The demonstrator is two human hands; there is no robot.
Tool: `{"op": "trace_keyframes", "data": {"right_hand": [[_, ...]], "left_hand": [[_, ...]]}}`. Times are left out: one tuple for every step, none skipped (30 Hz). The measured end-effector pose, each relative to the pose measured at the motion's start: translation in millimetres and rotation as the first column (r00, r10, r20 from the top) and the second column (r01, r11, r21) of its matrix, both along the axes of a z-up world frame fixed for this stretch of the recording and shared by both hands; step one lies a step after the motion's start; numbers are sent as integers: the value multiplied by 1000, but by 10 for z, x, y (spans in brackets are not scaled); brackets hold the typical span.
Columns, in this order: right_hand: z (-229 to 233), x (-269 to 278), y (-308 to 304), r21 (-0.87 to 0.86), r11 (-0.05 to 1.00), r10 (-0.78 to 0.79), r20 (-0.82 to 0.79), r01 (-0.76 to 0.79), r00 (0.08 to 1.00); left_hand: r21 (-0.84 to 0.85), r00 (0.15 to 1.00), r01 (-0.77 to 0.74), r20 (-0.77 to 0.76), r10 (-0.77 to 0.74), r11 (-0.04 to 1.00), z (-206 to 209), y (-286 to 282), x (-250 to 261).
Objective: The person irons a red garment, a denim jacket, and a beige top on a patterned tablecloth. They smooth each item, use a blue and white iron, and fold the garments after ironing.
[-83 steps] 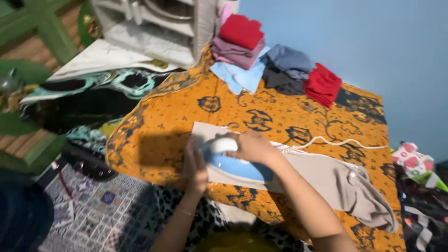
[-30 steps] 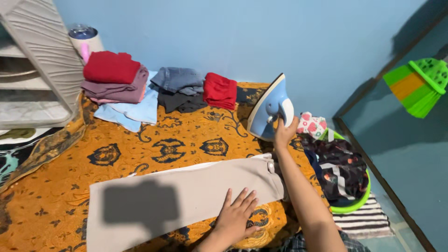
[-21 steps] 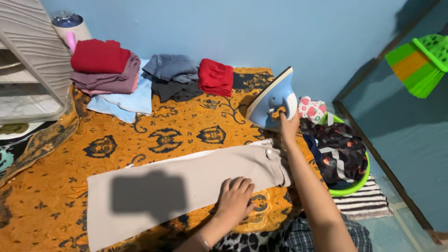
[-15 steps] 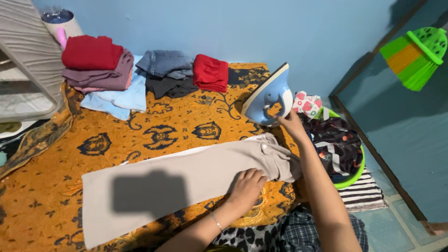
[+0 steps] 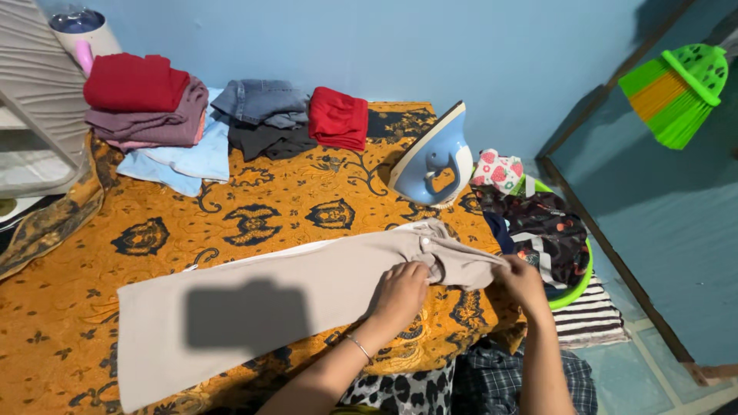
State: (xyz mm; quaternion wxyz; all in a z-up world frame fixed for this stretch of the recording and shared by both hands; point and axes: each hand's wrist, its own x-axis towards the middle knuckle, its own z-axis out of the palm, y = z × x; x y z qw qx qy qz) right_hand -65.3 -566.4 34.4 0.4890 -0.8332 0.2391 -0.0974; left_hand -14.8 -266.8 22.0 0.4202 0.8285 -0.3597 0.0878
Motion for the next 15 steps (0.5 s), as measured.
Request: {"op": "trace_keyframes", "data": {"right_hand": [[-21,17,5,133,990,-65,147,46,987],[-28,54,4,329,944,-110,213,35,971],[-34,100,6,510,860,-166,267,8,949],[-47,118,8,671,741,-236,302,-30,923],[-52,150,-9,727,684,-270,327,-59,906],[-57,198,-36,778,622,-309,348,-90,885],[-66,252,-74,822,555,-349,365,-124,863],[-66,315,-137,780,618,-323,361,-93,875],[-49,381,-234,733,678,-299,353,-63,887],[-6,463,-368,675,737,-269,345,-39,899],[65,555,-530,522,852,-185,341,-22,922],[152,644,-699,350,937,-105,319,-14,942],[212,719,-826,165,986,-31,282,-16,959],[242,765,-916,91,994,31,288,-59,957],[269,807,-987,16,995,93,289,-102,953]], "left_hand": [[16,1000,3,-30,-3,1000,-4,38,-5],[0,1000,7,7,-7,1000,-12,58,-2],[-15,999,11,45,-10,1000,-29,78,-6],[-27,997,20,81,-17,999,-52,94,-26],[-22,997,22,80,-20,1000,-71,93,-38],[-15,996,28,80,-26,999,-90,101,-44],[-8,996,33,81,-33,999,-102,106,-49],[-11,995,24,97,-22,1000,-107,114,-51],[-15,993,14,114,-13,1000,-104,129,-56],[-24,991,0,132,3,1000,-86,125,-55],[-24,991,-3,135,7,1000,-59,128,-58],[-23,990,-6,138,10,1000,-22,134,-66],[-22,990,-9,141,13,1000,22,137,-69],[51,1000,1,20,-2,999,70,129,-73],[123,995,21,-102,-8,992,120,111,-63]]}}
